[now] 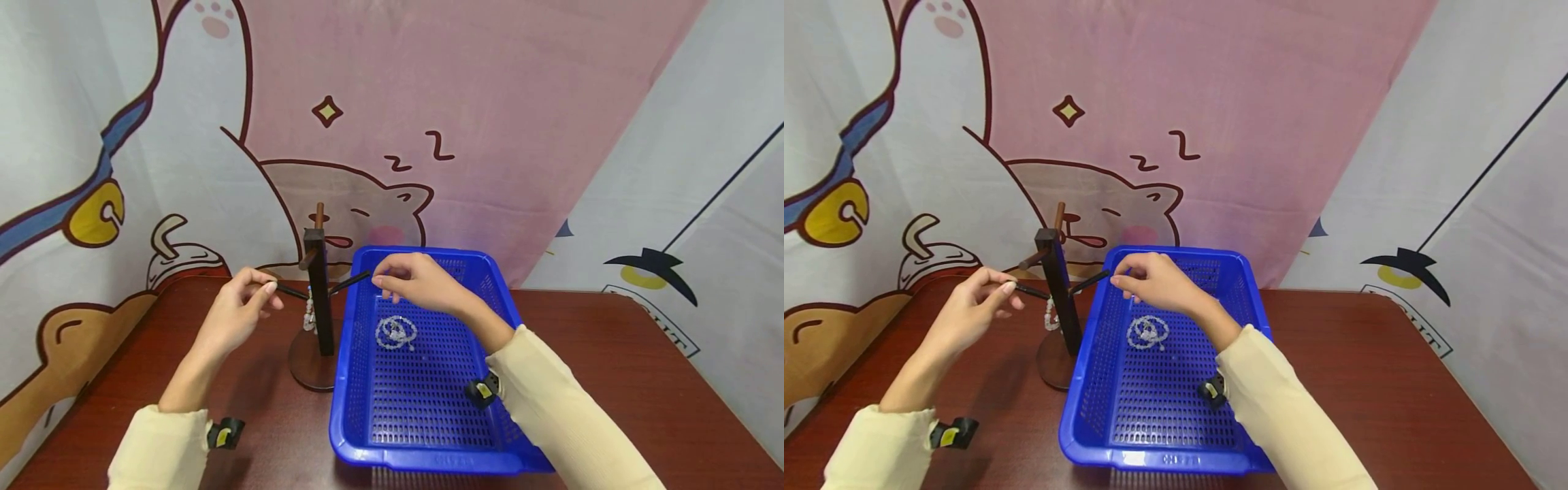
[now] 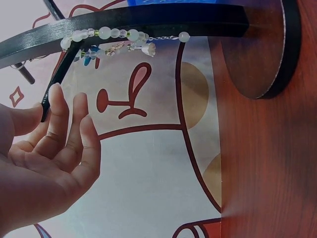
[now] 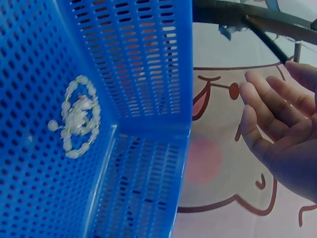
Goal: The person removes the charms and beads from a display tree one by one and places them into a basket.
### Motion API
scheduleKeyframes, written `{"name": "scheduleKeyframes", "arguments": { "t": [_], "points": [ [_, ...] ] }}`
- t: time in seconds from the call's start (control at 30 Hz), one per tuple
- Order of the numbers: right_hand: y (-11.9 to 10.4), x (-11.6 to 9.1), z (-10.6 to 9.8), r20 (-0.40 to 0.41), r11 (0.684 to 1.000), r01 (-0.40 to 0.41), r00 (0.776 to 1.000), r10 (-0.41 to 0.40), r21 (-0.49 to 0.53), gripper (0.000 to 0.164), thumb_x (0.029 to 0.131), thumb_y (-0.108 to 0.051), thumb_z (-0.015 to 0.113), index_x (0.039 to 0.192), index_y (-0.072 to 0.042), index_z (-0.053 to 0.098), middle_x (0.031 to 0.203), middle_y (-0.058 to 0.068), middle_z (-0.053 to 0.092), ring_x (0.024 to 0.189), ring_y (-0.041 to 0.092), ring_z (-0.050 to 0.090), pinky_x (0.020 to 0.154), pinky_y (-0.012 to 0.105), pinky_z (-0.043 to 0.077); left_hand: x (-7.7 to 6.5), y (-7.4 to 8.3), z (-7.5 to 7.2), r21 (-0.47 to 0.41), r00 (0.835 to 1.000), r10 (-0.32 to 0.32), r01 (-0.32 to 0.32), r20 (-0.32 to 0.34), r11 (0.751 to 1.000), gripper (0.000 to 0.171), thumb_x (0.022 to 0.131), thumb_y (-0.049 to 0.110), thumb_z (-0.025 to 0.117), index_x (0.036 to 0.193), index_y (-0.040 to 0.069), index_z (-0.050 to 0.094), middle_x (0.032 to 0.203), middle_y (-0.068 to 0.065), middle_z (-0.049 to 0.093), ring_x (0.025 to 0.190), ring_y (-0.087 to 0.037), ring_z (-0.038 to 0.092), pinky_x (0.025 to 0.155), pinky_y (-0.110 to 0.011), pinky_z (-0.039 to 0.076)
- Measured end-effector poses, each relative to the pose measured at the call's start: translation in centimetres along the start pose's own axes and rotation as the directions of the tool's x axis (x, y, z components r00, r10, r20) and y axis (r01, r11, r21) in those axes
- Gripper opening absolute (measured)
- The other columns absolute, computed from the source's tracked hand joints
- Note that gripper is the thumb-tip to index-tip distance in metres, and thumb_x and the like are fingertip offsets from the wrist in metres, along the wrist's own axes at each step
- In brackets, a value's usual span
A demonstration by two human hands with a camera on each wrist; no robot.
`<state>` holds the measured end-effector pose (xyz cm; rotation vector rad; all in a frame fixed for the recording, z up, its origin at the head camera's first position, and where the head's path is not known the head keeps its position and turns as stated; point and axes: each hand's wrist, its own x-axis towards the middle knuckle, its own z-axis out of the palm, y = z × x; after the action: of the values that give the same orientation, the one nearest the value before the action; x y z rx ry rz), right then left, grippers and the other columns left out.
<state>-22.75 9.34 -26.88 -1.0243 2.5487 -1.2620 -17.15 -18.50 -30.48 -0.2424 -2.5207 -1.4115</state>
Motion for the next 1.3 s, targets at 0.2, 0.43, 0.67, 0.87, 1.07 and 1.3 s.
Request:
{"name": "scheduleKeyframes", "arguments": {
  "t": [0.2,0.43,0.67,0.87,1.07,1.3],
  "points": [
    [-0.8,0.5,0.5,0.004,0.999,0.038,0.999,-0.037,-0.011,0.017,0.092,-0.014,0.055,0.102,-0.001,0.062,0.072,0.007,0.064,0.065,0.024,0.061,0.062,0.032,0.050,0.0,0.1,0.0,0.002,1.000,-0.006,0.006,-0.001,1.000,0.018,0.097,0.013,0.046,0.103,-0.003,0.050,0.075,-0.013,0.064,0.066,-0.013,0.057,0.062,-0.024,0.047],
    [-0.9,0.9,0.9,-0.018,0.997,0.049,0.999,-0.050,-0.054,0.016,0.094,-0.013,0.052,0.100,-0.003,0.063,0.070,0.004,0.063,0.063,0.017,0.060,0.060,0.029,0.049,-0.1,0.2,0.0,0.009,1.000,-0.017,0.017,-0.010,1.000,0.019,0.097,0.014,0.046,0.104,-0.002,0.051,0.075,-0.010,0.064,0.067,-0.015,0.057,0.062,-0.024,0.047],
    [-1.1,0.9,0.9,-0.019,0.995,0.057,0.998,-0.059,-0.080,0.016,0.094,-0.012,0.052,0.099,-0.002,0.063,0.070,0.007,0.064,0.063,0.021,0.061,0.060,0.026,0.049,-0.2,0.5,0.0,0.027,0.999,-0.043,0.043,-0.027,0.999,0.018,0.096,0.015,0.047,0.103,-0.001,0.052,0.075,-0.008,0.064,0.070,-0.017,0.058,0.065,-0.027,0.048],
    [-1.0,0.9,0.9,-0.021,0.995,0.062,0.998,-0.064,-0.084,0.015,0.094,-0.012,0.052,0.099,-0.002,0.062,0.069,0.006,0.064,0.063,0.022,0.061,0.060,0.026,0.049,-0.3,0.8,0.0,0.065,0.996,-0.057,0.061,-0.063,0.996,0.018,0.096,0.016,0.048,0.103,0.001,0.054,0.079,-0.012,0.066,0.071,-0.017,0.058,0.064,-0.028,0.046],
    [-1.0,1.0,1.0,-0.024,0.994,0.069,0.997,-0.072,-0.090,0.015,0.094,-0.011,0.052,0.098,-0.002,0.062,0.068,0.006,0.064,0.062,0.022,0.061,0.059,0.026,0.049,-0.4,1.0,0.1,0.112,0.994,-0.015,0.028,-0.110,0.993,0.019,0.094,0.018,0.051,0.103,0.002,0.058,0.074,-0.007,0.065,0.073,-0.017,0.056,0.064,-0.028,0.041],
    [-0.8,0.9,1.0,-0.025,0.993,0.075,0.997,-0.077,-0.088,0.015,0.094,-0.011,0.052,0.098,-0.001,0.062,0.068,0.005,0.063,0.063,0.025,0.061,0.059,0.026,0.049,-0.7,2.1,0.3,0.182,0.975,0.076,-0.038,-0.208,0.983,0.021,0.091,0.015,0.057,0.109,0.006,0.060,0.071,-0.004,0.065,0.067,-0.018,0.056,0.060,-0.031,0.037]
  ]
}}
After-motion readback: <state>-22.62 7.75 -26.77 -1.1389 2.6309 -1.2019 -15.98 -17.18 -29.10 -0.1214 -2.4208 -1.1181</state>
